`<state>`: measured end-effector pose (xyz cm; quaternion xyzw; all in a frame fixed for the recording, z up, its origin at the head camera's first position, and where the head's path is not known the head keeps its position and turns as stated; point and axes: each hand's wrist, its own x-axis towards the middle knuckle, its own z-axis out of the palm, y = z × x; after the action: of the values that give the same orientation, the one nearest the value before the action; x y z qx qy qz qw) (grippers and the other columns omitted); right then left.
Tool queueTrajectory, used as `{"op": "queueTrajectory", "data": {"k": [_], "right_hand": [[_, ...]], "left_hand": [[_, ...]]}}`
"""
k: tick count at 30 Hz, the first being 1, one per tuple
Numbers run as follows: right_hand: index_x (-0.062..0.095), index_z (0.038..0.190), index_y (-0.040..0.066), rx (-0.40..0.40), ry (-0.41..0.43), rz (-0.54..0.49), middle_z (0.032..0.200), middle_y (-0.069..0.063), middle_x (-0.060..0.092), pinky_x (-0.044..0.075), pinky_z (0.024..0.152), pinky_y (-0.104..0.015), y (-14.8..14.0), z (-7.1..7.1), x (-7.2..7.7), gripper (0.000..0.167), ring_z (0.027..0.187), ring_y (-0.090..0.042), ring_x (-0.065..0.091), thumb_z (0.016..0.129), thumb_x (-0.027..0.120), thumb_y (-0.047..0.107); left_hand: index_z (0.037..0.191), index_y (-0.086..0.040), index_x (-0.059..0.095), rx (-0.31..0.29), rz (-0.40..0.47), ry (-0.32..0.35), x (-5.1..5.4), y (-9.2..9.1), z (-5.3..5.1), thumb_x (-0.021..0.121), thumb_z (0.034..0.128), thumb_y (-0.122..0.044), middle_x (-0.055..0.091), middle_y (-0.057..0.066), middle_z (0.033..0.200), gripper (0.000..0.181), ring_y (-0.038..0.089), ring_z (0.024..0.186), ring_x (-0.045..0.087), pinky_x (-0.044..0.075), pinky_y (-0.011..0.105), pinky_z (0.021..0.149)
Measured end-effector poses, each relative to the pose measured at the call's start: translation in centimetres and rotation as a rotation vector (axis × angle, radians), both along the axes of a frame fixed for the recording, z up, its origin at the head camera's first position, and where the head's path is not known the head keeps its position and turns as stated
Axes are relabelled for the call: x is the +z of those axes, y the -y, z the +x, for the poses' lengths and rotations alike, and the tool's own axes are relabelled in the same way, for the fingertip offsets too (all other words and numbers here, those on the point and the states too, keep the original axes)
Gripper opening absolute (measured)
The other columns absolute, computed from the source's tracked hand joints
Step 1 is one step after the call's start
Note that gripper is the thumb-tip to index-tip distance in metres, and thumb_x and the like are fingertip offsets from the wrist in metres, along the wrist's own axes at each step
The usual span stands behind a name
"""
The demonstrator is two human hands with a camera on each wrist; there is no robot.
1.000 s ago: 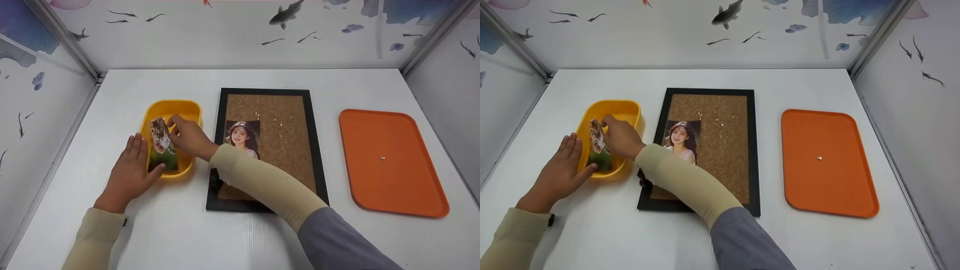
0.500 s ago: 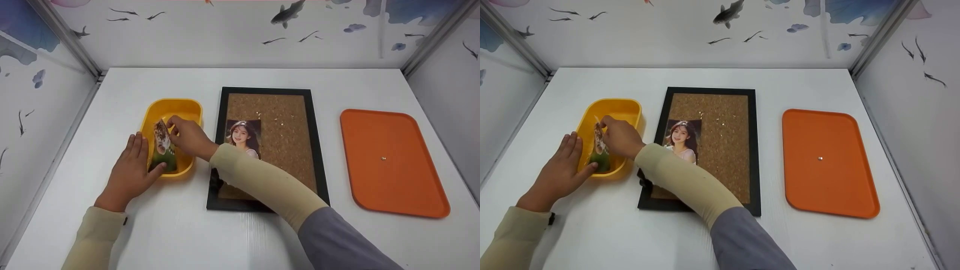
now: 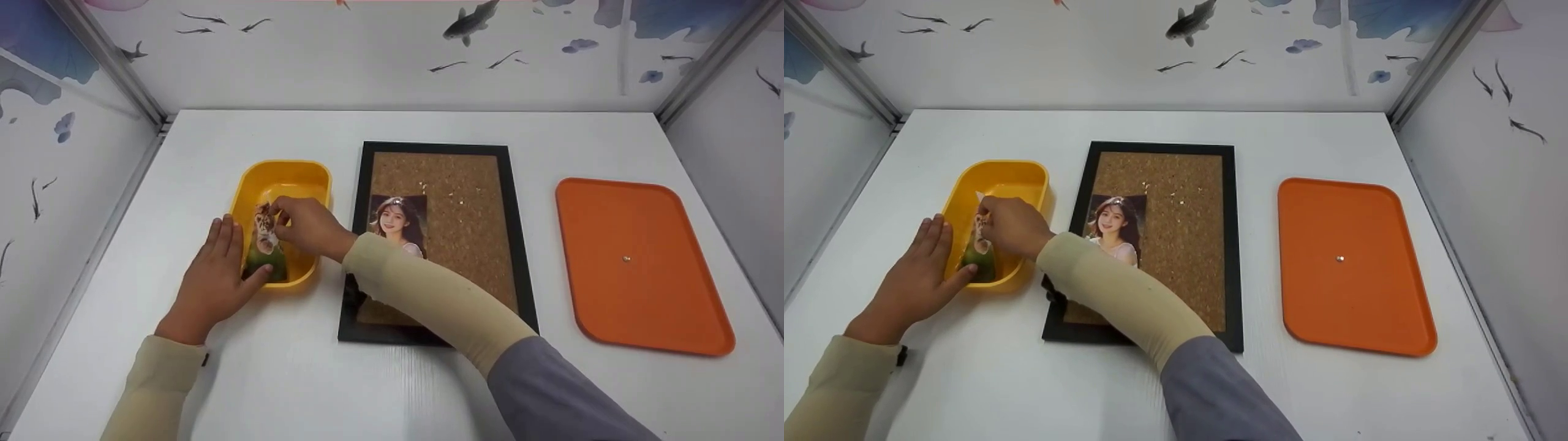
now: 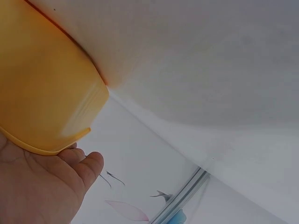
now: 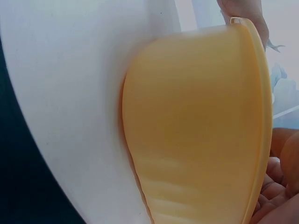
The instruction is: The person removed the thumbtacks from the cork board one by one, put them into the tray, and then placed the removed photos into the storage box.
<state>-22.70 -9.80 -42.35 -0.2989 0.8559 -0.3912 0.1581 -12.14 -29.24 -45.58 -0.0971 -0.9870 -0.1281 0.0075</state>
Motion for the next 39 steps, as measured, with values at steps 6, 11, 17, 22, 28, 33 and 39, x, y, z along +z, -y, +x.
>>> {"op": "queueTrajectory", "data": {"k": [6,11,17,22,28,33,39], "right_hand": [[0.068,0.121,0.013,0.052,-0.073,0.056,0.107,0.007,0.068,0.048,0.083,-0.016,0.1,0.1,-0.1,0.024,0.092,-0.006,0.06,0.098,0.064,0.02],[0.068,0.123,0.013,0.071,-0.099,0.075,0.114,0.005,0.069,0.046,0.091,-0.018,0.2,0.3,-0.1,0.027,0.1,-0.006,0.061,0.098,0.065,0.021],[0.067,0.13,0.014,0.103,-0.165,0.167,0.121,0.005,0.069,0.045,0.096,-0.021,0.4,0.5,-0.2,0.033,0.106,-0.008,0.062,0.1,0.061,0.026],[0.063,0.135,0.017,0.15,-0.216,0.252,0.126,0.007,0.067,0.044,0.099,-0.024,0.5,0.6,-0.4,0.037,0.108,-0.008,0.061,0.102,0.057,0.031],[0.065,0.131,0.014,0.228,-0.302,0.312,0.121,0.005,0.068,0.045,0.097,-0.025,0.6,0.5,-0.6,0.035,0.1,-0.009,0.062,0.103,0.053,0.031],[0.061,0.137,0.017,0.271,-0.39,0.45,0.137,-0.001,0.058,0.04,0.106,-0.031,0.6,0.7,-0.4,0.042,0.121,-0.017,0.054,0.103,0.05,0.038],[0.042,0.152,0.031,0.273,-0.443,0.645,0.164,-0.004,0.022,0.011,0.118,-0.054,0.3,1.2,-0.2,0.06,0.15,-0.031,0.015,0.101,0.038,0.061]], "left_hand": [[0.152,0.012,0.016,0.002,0.022,-0.03,-0.2,0.0,0.0,0.045,0.0983,-0.06,0.009,0.028,0.161,0.095,0.043,0.149,0.005,0.019,0.06,0.113],[0.152,0.012,0.017,0.002,0.026,-0.043,-0.3,0.0,-0.1,0.045,0.0985,-0.06,0.01,0.029,0.161,0.094,0.043,0.149,0.006,0.02,0.06,0.113],[0.152,0.012,0.017,0.005,0.018,-0.044,-0.4,0.0,-0.2,0.045,0.0981,-0.061,0.011,0.03,0.16,0.095,0.043,0.149,0.006,0.021,0.061,0.112],[0.152,0.012,0.018,-0.001,0.017,-0.051,-0.4,0.0,-0.2,0.045,0.0985,-0.06,0.012,0.03,0.16,0.094,0.044,0.148,0.007,0.022,0.06,0.112],[0.153,0.012,0.016,-0.002,0.015,-0.037,0.0,0.0,-0.1,0.045,0.0984,-0.06,0.011,0.03,0.16,0.095,0.044,0.148,0.007,0.022,0.061,0.112],[0.153,0.011,0.016,0.001,0.003,-0.031,0.1,-0.1,-0.1,0.044,0.0982,-0.061,0.011,0.03,0.16,0.095,0.044,0.148,0.006,0.022,0.06,0.112],[0.153,0.011,0.016,0.01,-0.004,-0.024,0.0,-0.2,-0.1,0.043,0.0981,-0.062,0.01,0.03,0.16,0.095,0.044,0.148,0.006,0.021,0.06,0.112]]}}
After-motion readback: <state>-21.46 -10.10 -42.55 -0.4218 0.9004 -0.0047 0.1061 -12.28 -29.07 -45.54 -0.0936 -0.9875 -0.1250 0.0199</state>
